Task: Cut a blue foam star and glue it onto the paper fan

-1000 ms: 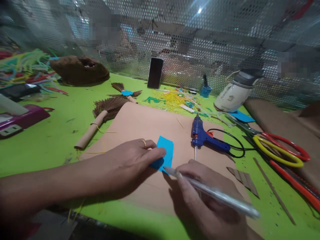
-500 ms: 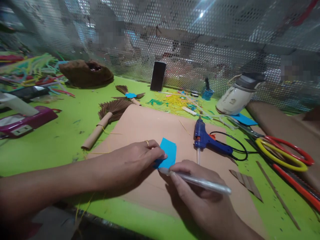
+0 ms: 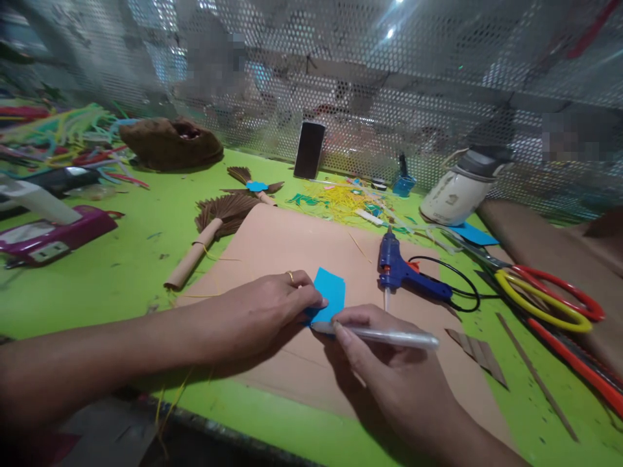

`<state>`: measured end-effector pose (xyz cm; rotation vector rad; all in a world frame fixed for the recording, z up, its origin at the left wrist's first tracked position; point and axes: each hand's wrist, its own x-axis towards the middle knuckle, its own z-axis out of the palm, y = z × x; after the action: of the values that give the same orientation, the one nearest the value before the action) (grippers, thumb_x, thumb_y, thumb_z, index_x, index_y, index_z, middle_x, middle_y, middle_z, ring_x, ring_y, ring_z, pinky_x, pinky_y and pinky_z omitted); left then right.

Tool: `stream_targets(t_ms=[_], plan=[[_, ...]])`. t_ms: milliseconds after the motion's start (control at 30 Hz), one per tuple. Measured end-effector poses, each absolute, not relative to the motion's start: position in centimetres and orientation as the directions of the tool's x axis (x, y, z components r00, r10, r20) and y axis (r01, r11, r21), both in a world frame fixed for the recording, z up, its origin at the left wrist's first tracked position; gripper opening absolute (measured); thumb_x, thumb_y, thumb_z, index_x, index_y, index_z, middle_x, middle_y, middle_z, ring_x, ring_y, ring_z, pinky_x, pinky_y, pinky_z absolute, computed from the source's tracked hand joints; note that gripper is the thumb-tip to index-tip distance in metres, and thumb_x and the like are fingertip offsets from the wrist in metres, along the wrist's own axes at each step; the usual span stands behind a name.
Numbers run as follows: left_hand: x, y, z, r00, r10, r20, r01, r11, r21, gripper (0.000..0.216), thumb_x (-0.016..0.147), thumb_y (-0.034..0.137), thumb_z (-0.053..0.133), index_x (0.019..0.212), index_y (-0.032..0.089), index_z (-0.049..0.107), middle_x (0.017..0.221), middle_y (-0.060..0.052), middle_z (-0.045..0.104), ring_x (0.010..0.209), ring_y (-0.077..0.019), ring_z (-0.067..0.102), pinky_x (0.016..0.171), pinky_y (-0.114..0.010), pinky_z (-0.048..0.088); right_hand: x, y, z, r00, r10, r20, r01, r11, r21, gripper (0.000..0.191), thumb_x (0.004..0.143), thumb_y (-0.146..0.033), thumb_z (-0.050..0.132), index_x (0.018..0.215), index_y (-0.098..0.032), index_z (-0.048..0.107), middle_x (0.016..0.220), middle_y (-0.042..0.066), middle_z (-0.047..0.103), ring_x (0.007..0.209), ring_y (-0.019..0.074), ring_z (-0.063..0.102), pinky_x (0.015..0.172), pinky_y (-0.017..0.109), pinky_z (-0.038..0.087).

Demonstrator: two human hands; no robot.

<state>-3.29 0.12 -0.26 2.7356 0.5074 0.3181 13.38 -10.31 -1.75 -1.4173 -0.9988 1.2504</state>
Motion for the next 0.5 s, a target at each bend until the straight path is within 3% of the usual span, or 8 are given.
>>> stream_targets(t_ms=[100, 300, 500], plan=[[-3.24, 0.07, -0.15, 0.905, 0.406, 0.129, 0.338, -0.868, 0.363, 0.020, 0.091, 0.015, 0.033, 0.098, 0.017, 0.052, 0.091, -0.007, 0.054, 0.077, -0.0166, 0.052, 0.070, -0.027, 0.042, 13.34, -10.25, -1.26, 0.133, 0.959, -0.249, -0.026, -0.248, -0.968, 0.019, 0.077, -0.040, 0.064, 0.081, -0.021, 0.063, 0.064, 0.002, 0.062, 0.061, 0.0142, 0.059, 0.050, 0.020, 0.045], [-3.22, 0.02, -0.02, 0.903, 0.411, 0.126, 0.342, -0.865, 0.368, 0.019, 0.091, 0.016, 0.034, 0.097, 0.017, 0.052, 0.092, -0.007, 0.054, 0.077, -0.0164, 0.052, 0.070, -0.027, 0.042, 13.50, -9.97, -1.33, 0.167, 0.983, -0.077, 0.248, -0.117, -0.962, 0.018, 0.079, -0.038, 0.060, 0.079, -0.021, 0.065, 0.063, 0.003, 0.064, 0.054, 0.0136, 0.056, 0.044, 0.020, 0.042], [-3.19, 0.09, -0.02, 0.908, 0.402, 0.119, 0.341, -0.873, 0.350, 0.018, 0.091, 0.016, 0.034, 0.097, 0.017, 0.052, 0.091, -0.006, 0.054, 0.076, -0.0162, 0.051, 0.069, -0.027, 0.042, 13.63, -10.01, -1.78, 0.154, 0.981, -0.116, 0.177, -0.143, -0.974, 0.018, 0.077, -0.038, 0.062, 0.080, -0.020, 0.065, 0.063, 0.003, 0.064, 0.056, 0.0139, 0.058, 0.046, 0.021, 0.045]])
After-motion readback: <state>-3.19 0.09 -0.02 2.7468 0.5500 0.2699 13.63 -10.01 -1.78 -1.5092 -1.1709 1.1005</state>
